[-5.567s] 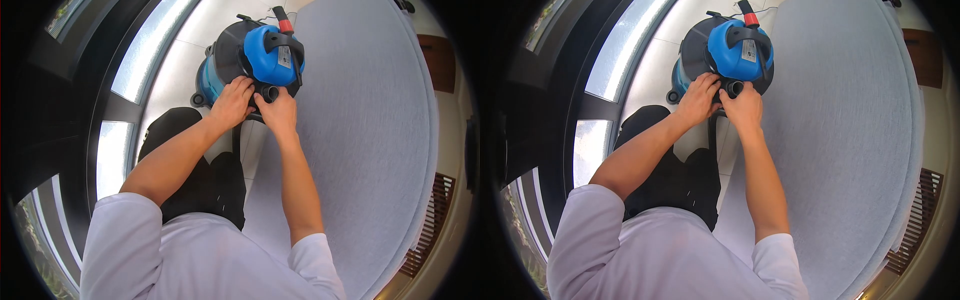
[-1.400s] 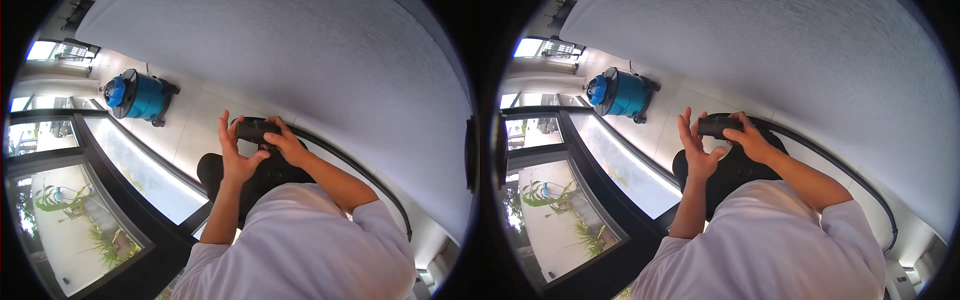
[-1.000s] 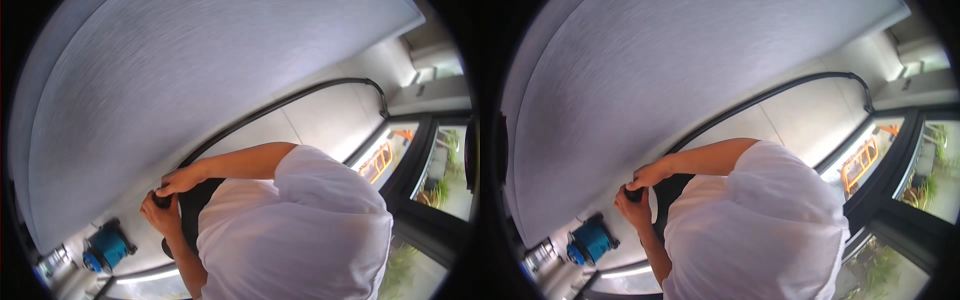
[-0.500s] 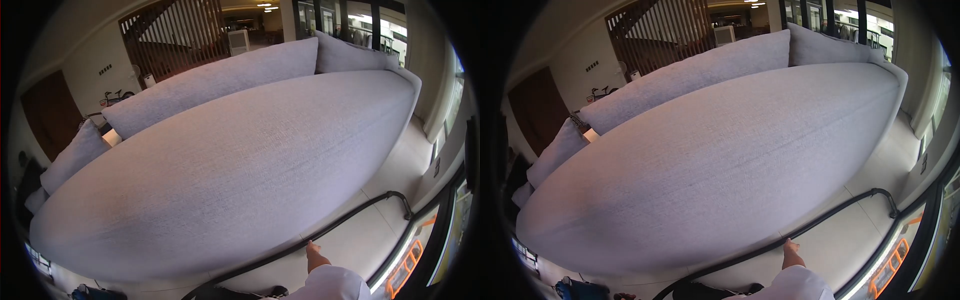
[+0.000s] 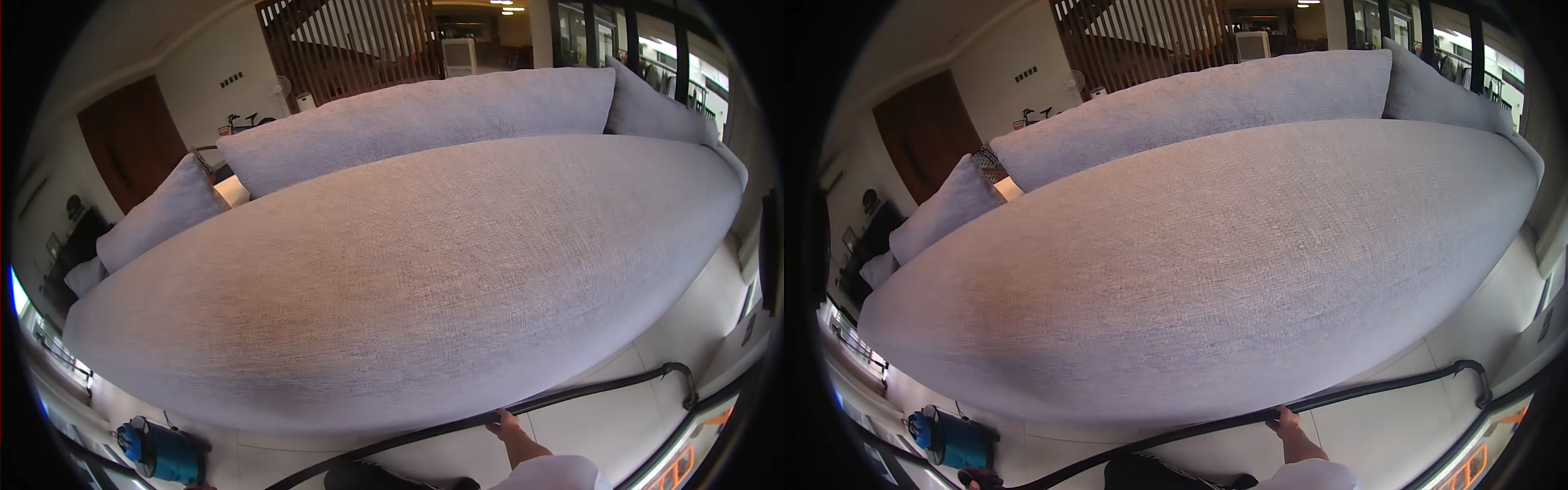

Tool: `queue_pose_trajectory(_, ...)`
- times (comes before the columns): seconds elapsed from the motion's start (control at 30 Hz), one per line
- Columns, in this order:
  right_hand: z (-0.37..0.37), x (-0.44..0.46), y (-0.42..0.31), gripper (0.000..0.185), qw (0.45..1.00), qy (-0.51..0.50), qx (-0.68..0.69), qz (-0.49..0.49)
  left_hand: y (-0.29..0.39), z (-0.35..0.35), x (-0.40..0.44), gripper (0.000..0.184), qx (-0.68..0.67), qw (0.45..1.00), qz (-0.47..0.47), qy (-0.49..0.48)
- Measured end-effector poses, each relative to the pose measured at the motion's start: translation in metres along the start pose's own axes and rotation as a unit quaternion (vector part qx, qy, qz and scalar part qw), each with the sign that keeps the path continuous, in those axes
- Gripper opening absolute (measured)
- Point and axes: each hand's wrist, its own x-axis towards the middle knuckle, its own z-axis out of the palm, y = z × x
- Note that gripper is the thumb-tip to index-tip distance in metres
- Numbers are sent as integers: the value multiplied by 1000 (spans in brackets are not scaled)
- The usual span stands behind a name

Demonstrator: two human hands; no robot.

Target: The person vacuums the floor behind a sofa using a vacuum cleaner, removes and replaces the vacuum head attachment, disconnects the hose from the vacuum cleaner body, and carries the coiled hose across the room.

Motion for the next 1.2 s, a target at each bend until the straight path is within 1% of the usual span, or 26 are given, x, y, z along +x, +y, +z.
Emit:
queue_pose_trajectory(0.03,7,-17,5,40,998,-51,34,24,8,12,-2,51,38,995,-40,-81)
queue_pose_trajectory(0.1,23,-53,20,25,993,-77,68,55,36,60,-1,55,189,956,-40,-222)
queue_pose_trajectory(0.17,42,-111,31,24,987,-109,77,94,42,108,-7,46,169,924,-130,-319)
queue_pose_trajectory(0.23,60,-160,46,23,980,-153,79,103,6,131,-5,46,228,869,-94,-428)
queue_pose_trajectory(0.3,87,-207,51,24,975,-168,63,129,3,167,-8,51,295,829,-10,-476)
queue_pose_trajectory(0.37,120,-255,47,23,971,-174,60,155,6,201,-17,57,233,835,19,-499)
queue_pose_trajectory(0.4,137,-278,44,24,964,-176,48,193,1,210,-24,57,232,832,21,-503)
queue_pose_trajectory(0.47,168,-311,44,24,952,-184,19,244,-10,221,-33,52,213,811,81,-539)
queue_pose_trajectory(0.5,180,-323,47,24,948,-189,1,256,-13,222,-34,52,212,809,81,-542)
queue_pose_trajectory(0.53,189,-336,51,27,938,-242,-7,249,-16,223,-35,54,234,774,96,-580)
queue_pose_trajectory(0.57,196,-339,62,27,938,-241,-7,248,-15,222,-35,57,255,738,111,-614)
queue_pose_trajectory(0.6,204,-341,70,30,906,-323,-16,275,-10,222,-34,59,264,726,37,-633)
queue_pose_trajectory(0.63,211,-345,77,33,866,-401,-25,298,-6,219,-33,59,263,726,39,-634)
queue_pose_trajectory(0.7,228,-367,78,37,854,-432,-55,286,1,212,-33,60,371,673,120,-629)
queue_pose_trajectory(0.73,236,-379,76,42,839,-462,-86,275,8,208,-32,60,370,673,122,-629)
queue_pose_trajectory(0.8,246,-404,77,44,850,-438,-119,267,22,197,-29,59,436,679,141,-574)
queue_pose_trajectory(0.83,248,-412,81,47,859,-413,-151,261,23,191,-28,59,436,678,141,-574)
queue_pose_trajectory(0.87,247,-413,88,61,842,-447,-169,251,24,186,-27,58,455,691,118,-549)
queue_pose_trajectory(0.9,245,-413,88,61,842,-447,-169,251,26,182,-27,57,474,702,96,-523)
queue_pose_trajectory(0.97,238,-411,79,58,825,-470,-92,298,21,169,-27,58,479,708,113,-506)
queue_pose_trajectory(1.03,216,-388,63,58,847,-439,36,298,11,151,-29,59,488,717,146,-475)
queue_pose_trajectory(1.07,206,-382,51,60,888,-356,105,272,7,140,-30,52,461,734,203,-456)
queue_pose_trajectory(1.1,193,-371,36,57,920,-281,160,220,17,134,-28,52,459,735,205,-455)
queue_pose_trajectory(1.13,172,-345,25,56,933,-221,215,187,33,128,-28,48,468,741,219,-429)
queue_pose_trajectory(1.17,142,-301,21,57,921,-272,235,153,43,121,-27,44,476,747,232,-402)
queue_pose_trajectory(1.2,126,-290,6,58,919,-277,255,114,44,115,-23,39,461,764,228,-390)
